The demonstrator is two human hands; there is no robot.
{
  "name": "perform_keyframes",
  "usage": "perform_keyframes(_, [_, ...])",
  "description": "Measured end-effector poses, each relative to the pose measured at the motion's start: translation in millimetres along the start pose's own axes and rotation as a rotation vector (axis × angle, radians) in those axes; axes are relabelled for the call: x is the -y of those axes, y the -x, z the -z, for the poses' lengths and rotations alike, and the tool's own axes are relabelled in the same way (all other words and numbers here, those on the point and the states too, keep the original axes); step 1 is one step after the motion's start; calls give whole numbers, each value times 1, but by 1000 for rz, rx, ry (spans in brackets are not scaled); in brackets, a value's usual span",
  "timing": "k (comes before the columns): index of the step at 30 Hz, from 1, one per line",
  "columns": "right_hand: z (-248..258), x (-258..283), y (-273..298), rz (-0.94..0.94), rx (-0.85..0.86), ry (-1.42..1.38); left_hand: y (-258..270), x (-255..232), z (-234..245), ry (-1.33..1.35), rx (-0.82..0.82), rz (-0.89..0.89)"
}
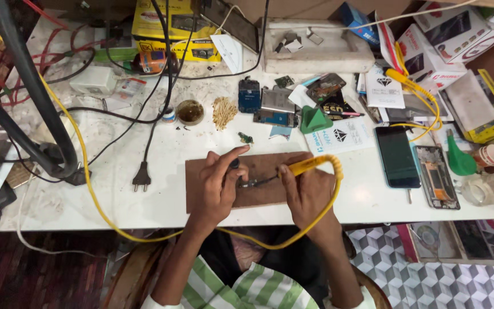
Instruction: The person uses a soldering iron and a small screwdriver to work on a small electronic component placed on a brown mat. They repeatedly apply the soldering iron to the component while holding it with the screwdriver, occasionally dipping the iron tip into a small container of liquid.
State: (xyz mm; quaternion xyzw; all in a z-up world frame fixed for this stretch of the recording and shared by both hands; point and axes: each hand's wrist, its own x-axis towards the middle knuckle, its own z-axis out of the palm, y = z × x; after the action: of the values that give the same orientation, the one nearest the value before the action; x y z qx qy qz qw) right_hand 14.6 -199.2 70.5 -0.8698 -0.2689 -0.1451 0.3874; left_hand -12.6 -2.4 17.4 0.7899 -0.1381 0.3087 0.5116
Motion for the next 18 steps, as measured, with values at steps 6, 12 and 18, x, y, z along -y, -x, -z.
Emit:
perform_keyframes(6, [3,-15,13,-114,15,66,3,-2,-1,-50,-10,-48])
perform_keyframes(12, [-5,-48,7,-168,-399,-633,5,3,-6,-47,-35,-35])
perform_keyframes(18, [-29,-82,-46,-187,-253,-842,9,3,-1,-9,-38,-77])
